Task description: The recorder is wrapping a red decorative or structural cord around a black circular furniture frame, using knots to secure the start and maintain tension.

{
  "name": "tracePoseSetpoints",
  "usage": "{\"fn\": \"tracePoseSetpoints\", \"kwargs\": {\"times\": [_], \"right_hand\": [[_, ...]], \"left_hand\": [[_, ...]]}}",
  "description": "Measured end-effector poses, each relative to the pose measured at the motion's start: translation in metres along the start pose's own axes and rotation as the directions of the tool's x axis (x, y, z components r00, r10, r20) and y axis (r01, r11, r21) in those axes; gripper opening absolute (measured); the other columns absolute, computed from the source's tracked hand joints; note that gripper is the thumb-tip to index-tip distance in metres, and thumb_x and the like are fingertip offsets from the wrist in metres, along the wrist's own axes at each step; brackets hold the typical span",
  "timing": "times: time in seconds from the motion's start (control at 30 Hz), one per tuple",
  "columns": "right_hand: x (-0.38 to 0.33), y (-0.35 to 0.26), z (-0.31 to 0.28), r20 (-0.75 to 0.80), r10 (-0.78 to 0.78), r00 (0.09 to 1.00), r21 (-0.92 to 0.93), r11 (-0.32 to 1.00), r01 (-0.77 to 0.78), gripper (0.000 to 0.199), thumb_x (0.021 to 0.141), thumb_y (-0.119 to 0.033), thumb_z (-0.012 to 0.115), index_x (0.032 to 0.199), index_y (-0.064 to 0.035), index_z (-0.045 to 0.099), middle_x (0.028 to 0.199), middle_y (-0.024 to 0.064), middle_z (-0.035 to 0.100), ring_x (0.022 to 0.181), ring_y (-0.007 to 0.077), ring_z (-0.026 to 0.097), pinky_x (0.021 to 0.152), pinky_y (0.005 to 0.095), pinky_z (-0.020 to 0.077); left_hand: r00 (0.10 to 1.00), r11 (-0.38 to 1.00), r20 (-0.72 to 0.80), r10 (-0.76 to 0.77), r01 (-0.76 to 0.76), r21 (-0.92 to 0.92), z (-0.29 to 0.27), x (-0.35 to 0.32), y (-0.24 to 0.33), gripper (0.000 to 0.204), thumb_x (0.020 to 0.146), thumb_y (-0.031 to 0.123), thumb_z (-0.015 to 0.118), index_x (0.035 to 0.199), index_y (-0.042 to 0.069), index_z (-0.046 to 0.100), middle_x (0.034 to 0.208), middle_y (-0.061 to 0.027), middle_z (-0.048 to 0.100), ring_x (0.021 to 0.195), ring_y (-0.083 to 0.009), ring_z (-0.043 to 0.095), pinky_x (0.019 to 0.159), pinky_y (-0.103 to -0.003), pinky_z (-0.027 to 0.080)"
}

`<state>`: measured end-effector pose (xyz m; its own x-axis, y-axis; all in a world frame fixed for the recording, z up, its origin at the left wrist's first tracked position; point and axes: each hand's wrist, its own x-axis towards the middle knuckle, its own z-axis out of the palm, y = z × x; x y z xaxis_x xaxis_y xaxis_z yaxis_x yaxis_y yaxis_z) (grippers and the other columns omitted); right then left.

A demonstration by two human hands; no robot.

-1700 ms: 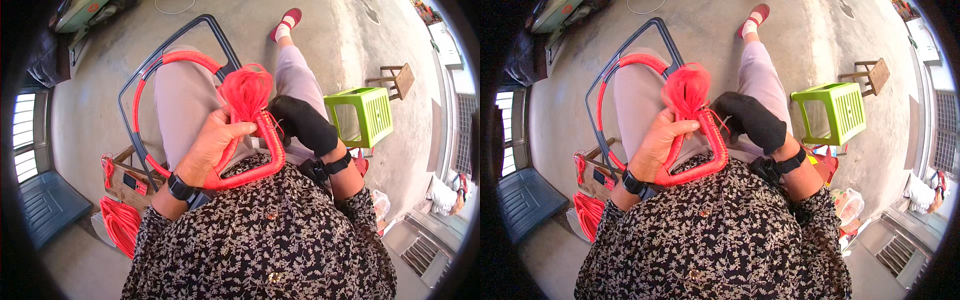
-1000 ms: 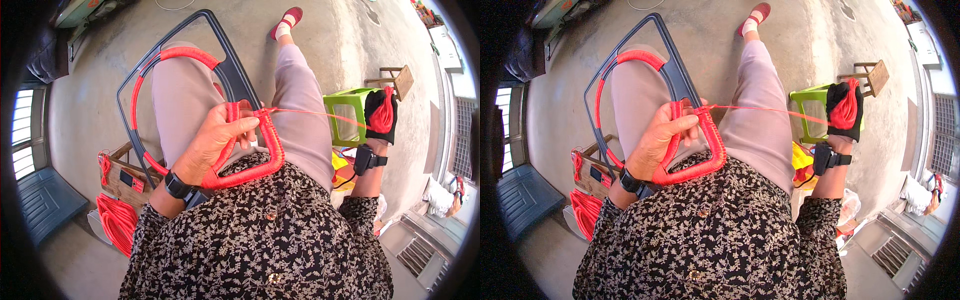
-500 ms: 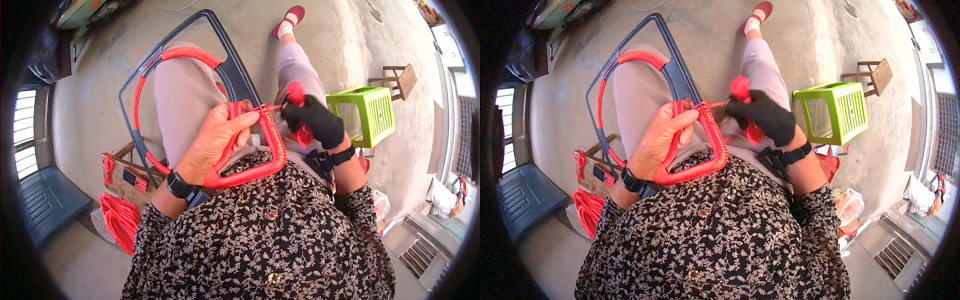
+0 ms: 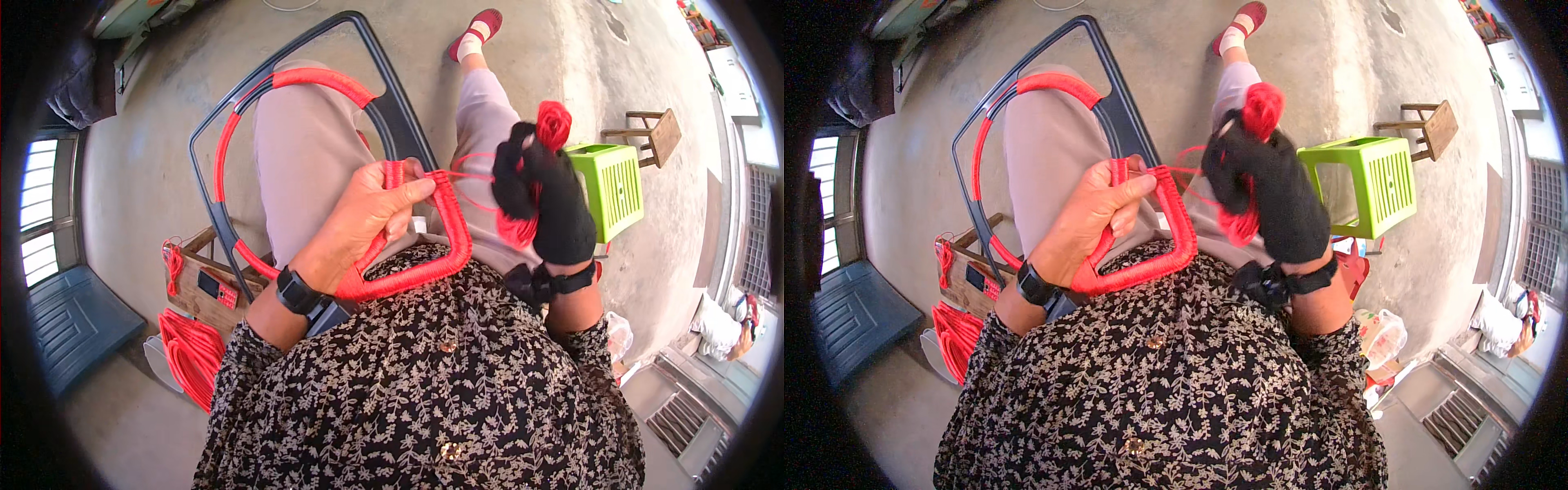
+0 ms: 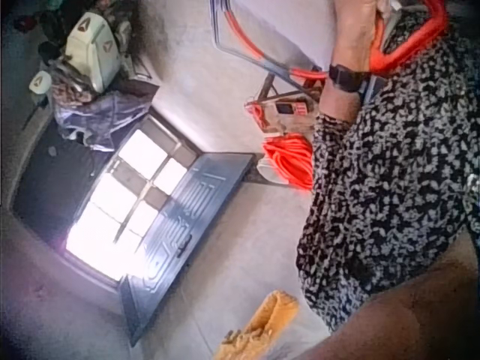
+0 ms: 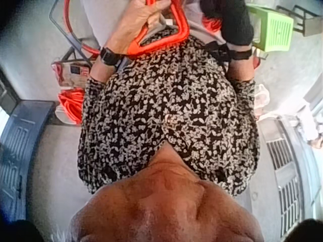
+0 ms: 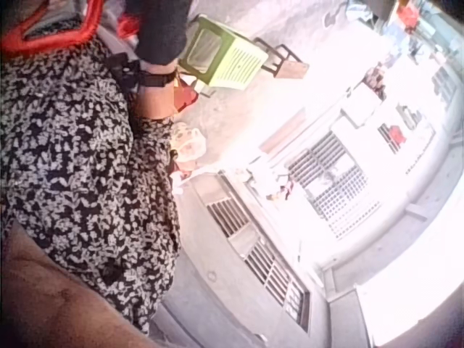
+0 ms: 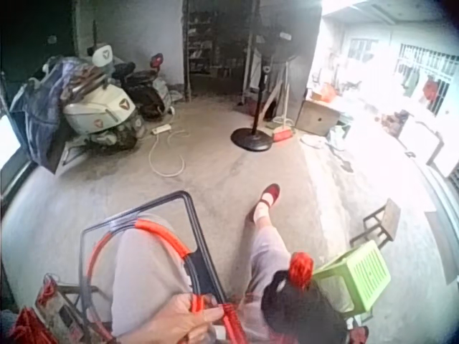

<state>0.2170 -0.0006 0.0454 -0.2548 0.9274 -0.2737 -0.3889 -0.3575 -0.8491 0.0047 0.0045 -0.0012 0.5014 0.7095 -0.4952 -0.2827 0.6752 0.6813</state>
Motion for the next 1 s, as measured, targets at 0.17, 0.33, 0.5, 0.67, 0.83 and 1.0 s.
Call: {"fn": "tracePoseSetpoints", "kwargs": {"times": [0.17,0.33,0.5,0.67,0.83,1.0], "right_hand": [[0.012,-0.002,-0.061,-0.367,-0.105,0.924,-0.365,0.930,-0.040,0.032,0.091,-0.020,0.051,0.115,-0.0001,0.055,0.101,0.0049,0.064,0.075,0.0116,0.058,0.064,0.0229,0.0471],[-0.010,0.017,-0.076,0.222,0.196,0.955,-0.763,0.645,0.045,0.032,0.078,-0.012,0.066,0.107,0.0002,0.061,0.088,0.0077,0.067,0.079,0.0167,0.060,0.073,0.0294,0.0484],[0.016,0.054,-0.026,0.363,0.335,0.870,-0.810,0.574,0.117,0.039,0.079,-0.014,0.070,0.112,-0.0001,0.057,0.105,0.0094,0.065,0.090,0.0141,0.059,0.079,0.0284,0.0479],[0.041,0.046,-0.003,0.347,0.047,0.937,-0.415,0.903,0.109,0.057,0.082,-0.006,0.065,0.132,-0.0016,0.037,0.115,0.0115,0.058,0.098,0.0176,0.060,0.088,0.0278,0.0468],[0.053,0.040,-0.036,0.002,-0.252,0.968,-0.037,0.967,0.252,0.054,0.087,-0.019,0.059,0.133,-0.0014,0.038,0.125,0.0167,0.052,0.114,0.0247,0.052,0.097,0.0340,0.0421],[0.026,0.024,0.032,0.470,-0.308,0.827,-0.833,0.156,0.531,0.061,0.060,-0.018,0.077,0.116,-0.0037,0.056,0.128,0.0233,0.046,0.122,0.0389,0.041,0.101,0.0424,0.0366]], "left_hand": [[1.000,0.997,-0.019,-0.005,0.003,-0.081,-0.003,0.002,0.001,0.019,0.093,0.026,0.054,0.086,0.009,0.054,0.044,0.0026,0.042,0.032,-0.0060,0.034,0.034,-0.021,0.029],[0.997,0.987,-0.070,0.030,-0.040,-0.153,-0.007,0.008,-0.005,0.029,0.094,0.034,0.051,0.092,0.006,0.057,0.067,-0.0050,0.059,0.051,-0.0115,0.053,0.042,-0.024,0.039],[0.981,0.963,-0.193,-0.027,-0.026,-0.267,-0.003,0.012,-0.006,0.042,0.093,0.044,0.049,0.096,0.003,0.058,0.095,-0.0104,0.064,0.075,-0.0178,0.064,0.052,-0.027,0.047],[0.980,0.935,0.103,-0.170,0.193,-0.299,-0.012,0.006,-0.006,0.051,0.093,0.052,0.043,0.096,0.004,0.059,0.095,-0.0107,0.066,0.072,-0.0190,0.064,0.054,-0.030,0.051],[0.998,0.946,-0.008,-0.065,0.060,-0.319,-0.017,0.010,-0.013,0.053,0.093,0.053,0.041,0.096,0.004,0.060,0.086,-0.0086,0.066,0.071,-0.0169,0.064,0.055,-0.029,0.051],[0.983,0.971,-0.069,0.168,-0.177,-0.158,-0.003,0.006,-0.008,0.050,0.095,0.050,0.041,0.098,0.004,0.060,0.085,-0.0063,0.066,0.071,-0.0142,0.063,0.057,-0.027,0.052]]}}
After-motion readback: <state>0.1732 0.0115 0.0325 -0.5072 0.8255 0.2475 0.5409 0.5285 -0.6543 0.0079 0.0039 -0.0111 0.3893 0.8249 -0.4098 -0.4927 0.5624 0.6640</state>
